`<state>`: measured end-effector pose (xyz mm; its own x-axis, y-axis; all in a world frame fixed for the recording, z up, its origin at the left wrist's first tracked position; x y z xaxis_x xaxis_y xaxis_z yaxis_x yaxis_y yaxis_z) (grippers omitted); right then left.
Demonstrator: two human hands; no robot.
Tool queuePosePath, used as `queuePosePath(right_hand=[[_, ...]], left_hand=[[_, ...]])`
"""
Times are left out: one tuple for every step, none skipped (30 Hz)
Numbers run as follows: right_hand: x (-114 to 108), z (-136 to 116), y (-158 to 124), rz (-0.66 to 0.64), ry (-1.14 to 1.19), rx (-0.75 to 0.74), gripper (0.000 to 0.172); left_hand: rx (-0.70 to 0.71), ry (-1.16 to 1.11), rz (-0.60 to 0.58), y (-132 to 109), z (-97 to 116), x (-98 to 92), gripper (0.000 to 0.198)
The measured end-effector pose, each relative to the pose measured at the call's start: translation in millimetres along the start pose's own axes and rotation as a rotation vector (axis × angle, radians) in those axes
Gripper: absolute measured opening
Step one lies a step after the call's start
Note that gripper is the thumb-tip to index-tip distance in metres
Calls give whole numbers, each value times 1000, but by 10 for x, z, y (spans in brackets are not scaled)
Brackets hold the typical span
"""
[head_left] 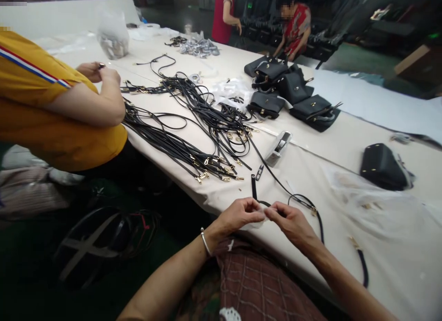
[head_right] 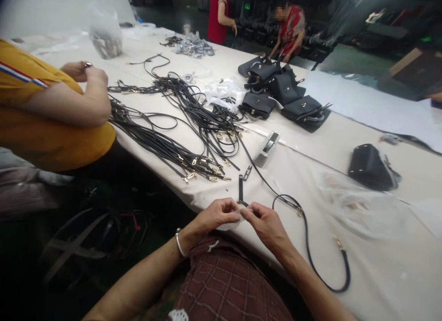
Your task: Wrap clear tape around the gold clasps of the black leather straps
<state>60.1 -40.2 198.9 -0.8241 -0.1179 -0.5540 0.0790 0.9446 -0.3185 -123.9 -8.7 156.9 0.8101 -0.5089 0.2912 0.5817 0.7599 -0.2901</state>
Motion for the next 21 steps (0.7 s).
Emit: queuePosePath(right_hand=[[2, -17, 5, 7, -19, -4, 44], [1, -32, 14, 14, -36, -9, 45], [-5, -48, 26, 19, -51, -21, 47], [-17, -64, 38, 20, -61, -38, 48], [-37, -83, 49, 19, -62, -57, 47], [-67, -104, 57, 23, -53, -74, 45], [-107, -129, 59, 29, -31, -81, 43], [-157, -156, 54, 36, 2, -71, 43], [-217, -185, 41, 41, 42, -48, 47], [-284, -215, 21, 46, 84, -17, 52], [-355, -244, -5, 52, 126, 16, 57], [-428, -271, -36, 53, 165, 45, 58], [-497, -293, -70, 48, 196, 70, 58], [-559, -309, -103, 46, 220, 90, 55], [-610, -318, -135, 47, 238, 110, 53], [-648, -320, -162, 47, 254, 131, 50], [-670, -318, -184, 48, 268, 152, 49], [-678, -314, -200, 49, 283, 171, 47], [-674, -312, -210, 46, 295, 187, 47], [-659, -313, -213, 34, 305, 198, 47], [-638, -320, -211, 13, 310, 203, 47]], left_hand=[[-21, -34, 7, 32, -10, 0, 29], [-33, -42, 19, 52, -16, -6, 30], [-38, -33, 28, 60, -17, -19, 31], [-37, -17, 35, 55, -10, -37, 31], [-34, -4, 47, 41, 2, -64, 31], [-28, 4, 64, 21, 20, -97, 30], [-22, 8, 83, -3, 40, -138, 31], [-20, 10, 107, -27, 59, -184, 32], [-20, 9, 133, -49, 75, -236, 33], [-19, 4, 155, -66, 86, -290, 34], [-16, -3, 169, -77, 90, -346, 35], [-11, -12, 179, -83, 86, -402, 35], [-7, -25, 186, -83, 74, -455, 36], [-4, -39, 191, -78, 54, -505, 35], [-1, -57, 197, -69, 28, -550, 35], [2, -83, 202, -58, -3, -588, 35], [1, -117, 199, -45, -36, -619, 35], [-4, -152, 190, -32, -69, -641, 37], [-9, -181, 177, -20, -99, -655, 39], [-14, -203, 161, -8, -124, -662, 41], [-16, -220, 141, 2, -144, -663, 43]])
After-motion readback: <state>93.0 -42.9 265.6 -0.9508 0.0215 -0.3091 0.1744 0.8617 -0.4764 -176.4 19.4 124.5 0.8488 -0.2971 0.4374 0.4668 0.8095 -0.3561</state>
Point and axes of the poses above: each hand's wrist, its own y-axis towards the middle knuckle, its own x-axis out of the palm, z = x × y, the point moved 1 cm from there along y, towards the middle knuckle, and after that the axes turned 3 degrees about z, right-handed, at the moved point
